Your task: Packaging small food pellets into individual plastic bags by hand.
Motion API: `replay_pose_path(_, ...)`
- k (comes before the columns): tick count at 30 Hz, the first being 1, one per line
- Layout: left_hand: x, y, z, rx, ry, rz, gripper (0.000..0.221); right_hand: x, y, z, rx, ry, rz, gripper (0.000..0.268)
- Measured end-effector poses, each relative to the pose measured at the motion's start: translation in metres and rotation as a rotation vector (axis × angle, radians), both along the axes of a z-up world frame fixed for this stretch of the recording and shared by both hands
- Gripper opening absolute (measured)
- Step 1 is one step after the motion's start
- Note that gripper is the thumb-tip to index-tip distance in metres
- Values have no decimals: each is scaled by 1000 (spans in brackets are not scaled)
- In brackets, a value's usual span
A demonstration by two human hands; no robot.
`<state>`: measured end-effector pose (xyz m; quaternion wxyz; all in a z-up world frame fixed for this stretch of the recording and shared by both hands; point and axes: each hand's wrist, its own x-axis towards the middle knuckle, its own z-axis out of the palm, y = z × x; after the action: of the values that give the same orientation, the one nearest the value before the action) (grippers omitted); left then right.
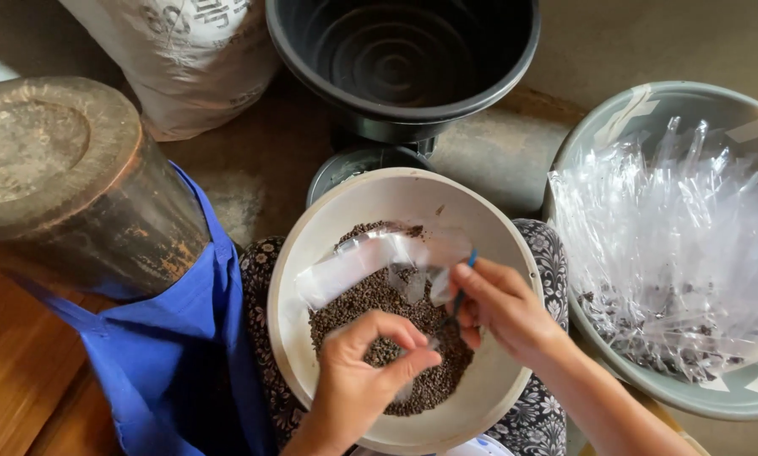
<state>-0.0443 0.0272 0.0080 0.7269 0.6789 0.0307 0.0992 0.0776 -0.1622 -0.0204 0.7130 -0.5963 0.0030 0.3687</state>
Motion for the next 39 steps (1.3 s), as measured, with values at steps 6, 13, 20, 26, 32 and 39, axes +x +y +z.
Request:
replay_pose_path(6, 5, -27, -14, 62, 41, 49, 39, -4, 4, 77, -355, -916, 456, 21)
replay_pose_path(13, 26, 11, 46, 193, -173, 81, 28, -1, -8, 75, -8, -818, 163, 24)
replay_pose_path(20, 36, 2, 45, 185, -103, -185, 36, 0, 6, 45, -190, -1116, 185, 25)
replay_pose_path(26, 55, 20, 1, 409, -138, -107, 15, 10, -23, 24, -158, -999, -227, 12)
replay_pose_path(32, 60, 8, -7, 433, -137, 169, 16, -31, 4, 45, -134, -1108, 294, 19)
replay_pose_path(39, 57, -16, -13, 621, -362, 17, 30, -11, 7, 2, -265, -566, -137, 29)
